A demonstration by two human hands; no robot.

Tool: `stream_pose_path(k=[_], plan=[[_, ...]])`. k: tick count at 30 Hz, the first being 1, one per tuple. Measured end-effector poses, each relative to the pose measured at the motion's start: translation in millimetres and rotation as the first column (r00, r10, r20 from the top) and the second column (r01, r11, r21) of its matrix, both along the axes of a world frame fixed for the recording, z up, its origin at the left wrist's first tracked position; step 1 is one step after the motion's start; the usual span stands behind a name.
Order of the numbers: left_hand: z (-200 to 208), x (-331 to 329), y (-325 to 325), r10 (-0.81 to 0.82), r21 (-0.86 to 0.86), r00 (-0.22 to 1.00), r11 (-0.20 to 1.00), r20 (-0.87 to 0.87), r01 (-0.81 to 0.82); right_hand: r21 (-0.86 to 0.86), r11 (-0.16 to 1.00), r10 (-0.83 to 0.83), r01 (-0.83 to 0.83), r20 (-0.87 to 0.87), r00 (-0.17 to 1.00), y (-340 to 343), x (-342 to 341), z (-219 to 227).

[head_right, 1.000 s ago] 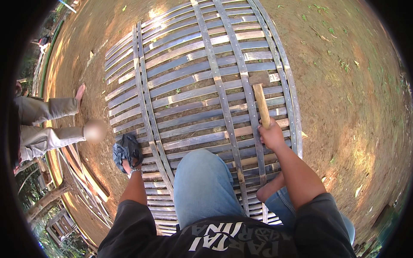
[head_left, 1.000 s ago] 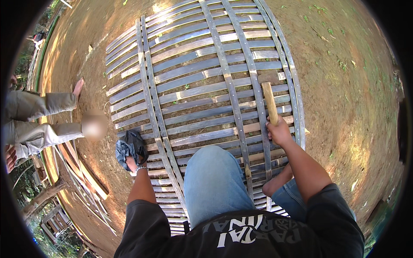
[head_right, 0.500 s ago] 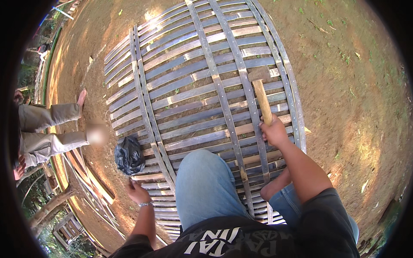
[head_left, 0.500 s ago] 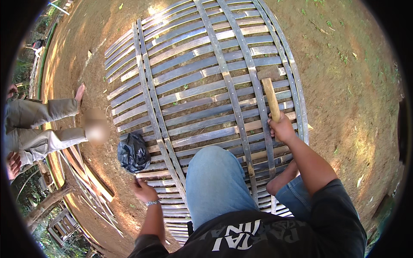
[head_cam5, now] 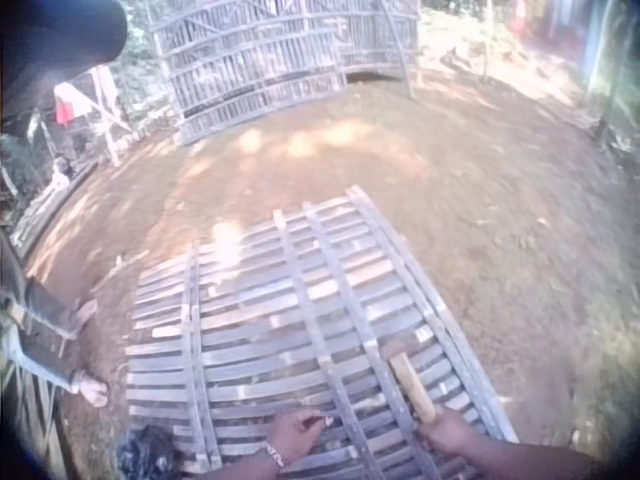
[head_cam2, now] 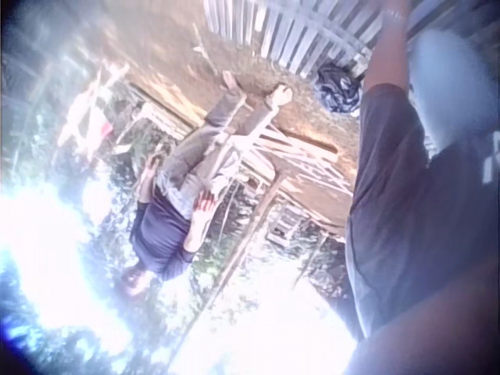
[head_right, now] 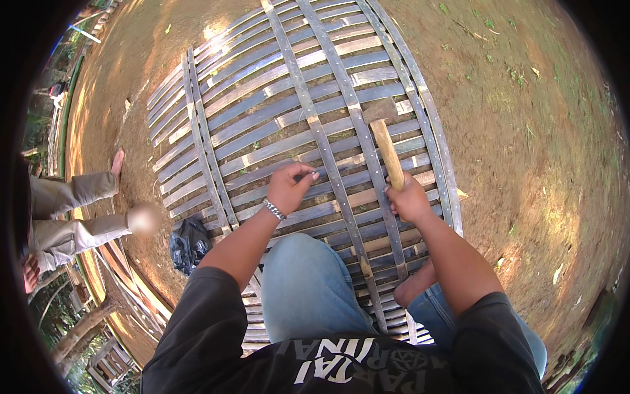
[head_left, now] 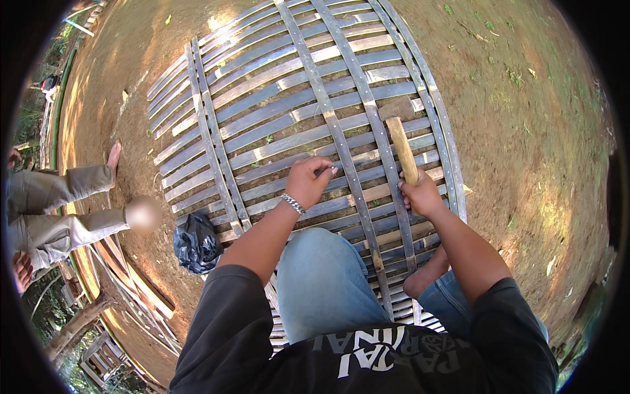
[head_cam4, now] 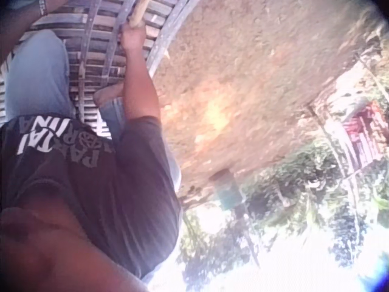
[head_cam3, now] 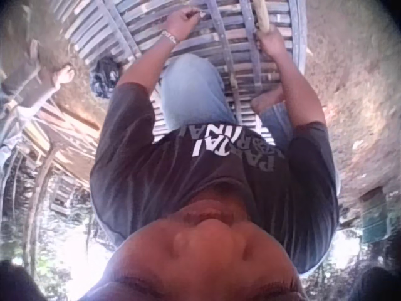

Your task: The person uses a hammer to drive nails into a wooden slat structure laid on the ground. They repeatedly pick up nails from a black plastic bag and secure the slats together, working systematically across the frame.

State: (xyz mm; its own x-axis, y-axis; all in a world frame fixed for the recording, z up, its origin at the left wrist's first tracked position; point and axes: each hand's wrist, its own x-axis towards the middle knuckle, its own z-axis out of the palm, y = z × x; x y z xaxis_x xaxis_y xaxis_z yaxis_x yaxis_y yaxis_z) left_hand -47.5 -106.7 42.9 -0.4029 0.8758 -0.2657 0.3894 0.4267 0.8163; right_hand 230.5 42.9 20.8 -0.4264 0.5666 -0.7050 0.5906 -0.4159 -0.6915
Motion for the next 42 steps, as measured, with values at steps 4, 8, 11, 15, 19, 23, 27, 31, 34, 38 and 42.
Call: stream_pose_path(k=[4,8,11,15,19,23,27,31,34,38,42], plan=[[-17.3,12.1,15.4,-0.082,0.099,0.976,0.990,-0.203,0.103,-0.024,1.000,-0.016,0.016,-0.011,1.000,1.5,5.8,-0.3],[-34.4,22.5,14.0,-0.030,0.239,0.957,0.966,-0.287,0.102,-0.061,0.998,-0.028,0.027,-0.012,1.000,4.0,7.9,-1.4],[-38.8,25.4,14.3,-0.001,0.283,0.944,0.954,-0.329,0.100,-0.090,0.996,-0.031,0.029,-0.022,0.999,6.2,7.5,0.2],[-39.6,25.7,15.7,0.009,0.308,0.939,0.946,-0.343,0.103,-0.118,0.993,-0.037,0.032,-0.046,0.998,8.1,6.9,0.7],[-38.6,24.9,15.6,0.007,0.307,0.933,0.945,-0.360,0.112,-0.137,0.990,-0.049,0.041,-0.058,0.997,8.9,6.0,-0.9],[-39.7,24.3,15.0,-0.012,0.300,0.928,0.945,-0.371,0.132,-0.160,0.986,-0.055,0.043,-0.067,0.996,9.4,7.2,-1.7],[-42.1,25.1,14.3,0.000,0.307,0.926,0.944,-0.376,0.125,-0.170,0.984,-0.063,0.052,-0.058,0.996,10.4,5.3,2.3],[-42.2,26.2,15.4,0.020,0.322,0.916,0.939,-0.401,0.121,-0.160,0.986,-0.051,0.040,-0.070,0.996,10.5,6.4,2.0],[-42.0,27.4,15.5,0.030,0.328,0.915,0.938,-0.403,0.114,-0.171,0.984,-0.052,0.038,-0.075,0.996,10.7,6.9,1.4],[-41.1,28.7,16.5,0.036,0.333,0.909,0.936,-0.415,0.114,-0.153,0.987,-0.051,0.042,-0.056,0.997,8.9,6.3,3.1],[-41.0,29.5,19.0,0.015,0.333,0.923,0.935,-0.385,0.124,0.042,0.995,0.092,-0.092,0.003,0.996,2.9,10.8,8.9]])
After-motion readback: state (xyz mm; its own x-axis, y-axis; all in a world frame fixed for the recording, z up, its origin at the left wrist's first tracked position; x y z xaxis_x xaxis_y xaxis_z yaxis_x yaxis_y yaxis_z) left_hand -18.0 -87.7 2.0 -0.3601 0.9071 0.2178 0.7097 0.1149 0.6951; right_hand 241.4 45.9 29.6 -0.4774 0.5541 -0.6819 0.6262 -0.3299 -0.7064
